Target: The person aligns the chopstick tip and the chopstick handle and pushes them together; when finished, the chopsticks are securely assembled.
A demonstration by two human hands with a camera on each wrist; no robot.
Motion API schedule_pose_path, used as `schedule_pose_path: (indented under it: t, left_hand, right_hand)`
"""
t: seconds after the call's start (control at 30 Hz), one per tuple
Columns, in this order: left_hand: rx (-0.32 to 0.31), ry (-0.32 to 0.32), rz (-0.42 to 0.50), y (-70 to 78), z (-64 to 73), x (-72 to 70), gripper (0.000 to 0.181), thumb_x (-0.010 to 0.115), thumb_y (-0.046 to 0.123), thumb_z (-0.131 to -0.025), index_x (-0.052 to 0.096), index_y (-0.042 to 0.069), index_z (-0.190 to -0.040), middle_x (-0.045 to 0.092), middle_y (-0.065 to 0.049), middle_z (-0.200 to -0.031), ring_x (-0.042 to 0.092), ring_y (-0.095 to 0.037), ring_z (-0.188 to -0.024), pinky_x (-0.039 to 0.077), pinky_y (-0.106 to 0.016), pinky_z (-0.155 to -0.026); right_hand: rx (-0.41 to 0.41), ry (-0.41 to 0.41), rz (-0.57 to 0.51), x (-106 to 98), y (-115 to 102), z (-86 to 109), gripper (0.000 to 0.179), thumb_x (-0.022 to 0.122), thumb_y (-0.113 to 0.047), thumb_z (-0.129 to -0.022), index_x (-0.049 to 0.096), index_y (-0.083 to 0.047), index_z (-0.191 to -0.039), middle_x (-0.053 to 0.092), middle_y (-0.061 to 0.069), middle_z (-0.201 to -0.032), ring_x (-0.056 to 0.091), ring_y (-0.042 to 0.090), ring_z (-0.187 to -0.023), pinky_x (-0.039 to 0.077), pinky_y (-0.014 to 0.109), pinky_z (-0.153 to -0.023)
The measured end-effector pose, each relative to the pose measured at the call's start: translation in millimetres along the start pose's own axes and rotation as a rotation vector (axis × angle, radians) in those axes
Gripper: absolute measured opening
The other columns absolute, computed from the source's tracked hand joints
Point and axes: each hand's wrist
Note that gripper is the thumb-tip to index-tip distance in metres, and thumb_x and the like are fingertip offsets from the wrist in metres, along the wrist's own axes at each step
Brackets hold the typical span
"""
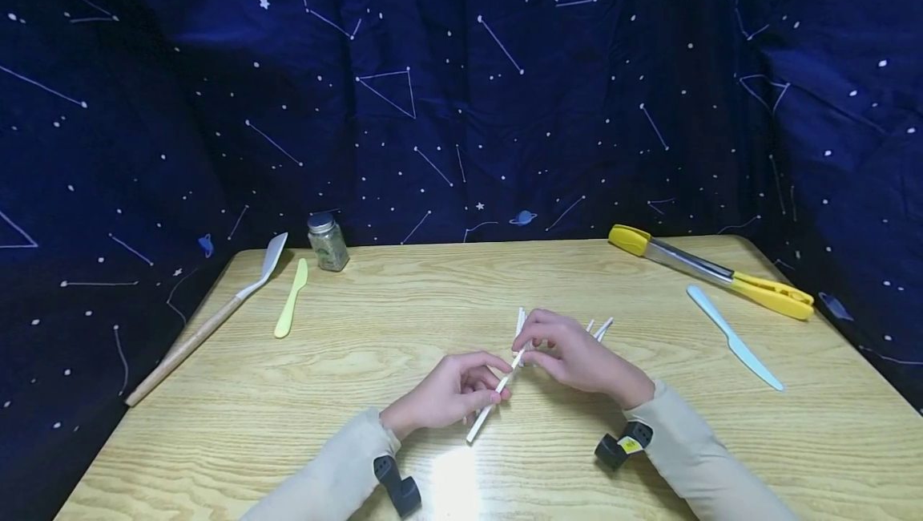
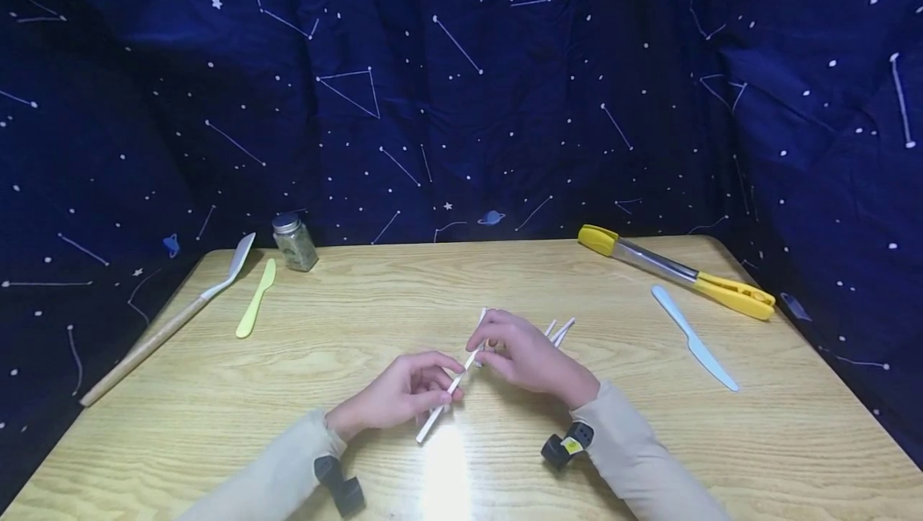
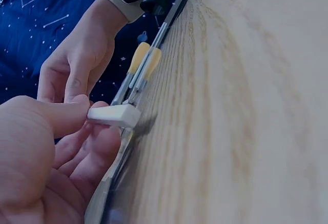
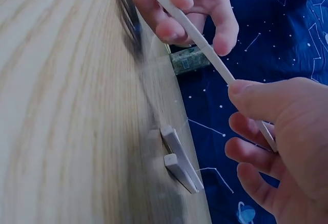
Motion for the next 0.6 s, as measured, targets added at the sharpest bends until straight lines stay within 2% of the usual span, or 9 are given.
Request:
schedule_pose_path:
  t: [0.17, 0.23, 0.43, 0.6]
  left_hand:
    - [-0.042, -0.031, 0.023, 3.6, 0.3, 1.5, 0.039, 0.061, -0.002, -0.09, 0.051, -0.004, -0.128, 0.066, -0.025, -0.102, 0.062, -0.009, -0.067, 0.055, -0.031, -0.05]
    - [-0.049, -0.033, 0.026, 4.8, 0.3, 1.8, 0.041, 0.061, -0.003, -0.09, 0.05, -0.004, -0.129, 0.066, -0.024, -0.104, 0.064, -0.011, -0.069, 0.056, -0.034, -0.051]
    - [-0.068, -0.02, 0.018, 3.8, 0.7, 0.0, 0.042, 0.061, -0.004, -0.089, 0.05, -0.003, -0.13, 0.066, -0.023, -0.105, 0.064, -0.011, -0.069, 0.056, -0.035, -0.052]
    - [-0.06, -0.008, 0.028, 0.3, 1.3, -4.9, 0.044, 0.061, -0.005, -0.089, 0.048, -0.003, -0.131, 0.065, -0.025, -0.105, 0.063, -0.01, -0.071, 0.056, -0.034, -0.053]
  right_hand:
    - [0.053, 0.041, 0.033, -3.0, 0.7, -0.1, 0.043, 0.073, -0.001, -0.082, 0.058, -0.005, -0.123, 0.061, 0.009, -0.103, 0.054, 0.019, -0.079, 0.047, 0.023, -0.06]
    - [0.081, 0.054, 0.055, -4.3, 0.9, -0.1, 0.05, 0.072, -0.001, -0.083, 0.053, -0.005, -0.129, 0.061, 0.009, -0.105, 0.054, 0.018, -0.08, 0.047, 0.022, -0.06]
    - [0.13, 0.068, 0.073, -6.4, 2.0, -0.8, 0.056, 0.068, 0.001, -0.085, 0.045, -0.002, -0.136, 0.061, 0.012, -0.112, 0.058, 0.017, -0.083, 0.05, 0.023, -0.064]
    - [0.159, 0.073, 0.087, -9.1, 3.2, -1.1, 0.054, 0.067, -0.001, -0.086, 0.044, 0.0, -0.135, 0.062, 0.015, -0.113, 0.058, 0.019, -0.084, 0.051, 0.026, -0.065]
Point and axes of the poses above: each hand's wrist, its own z-axis away from the middle knuckle, its own x-axis out of the palm, y = z × x
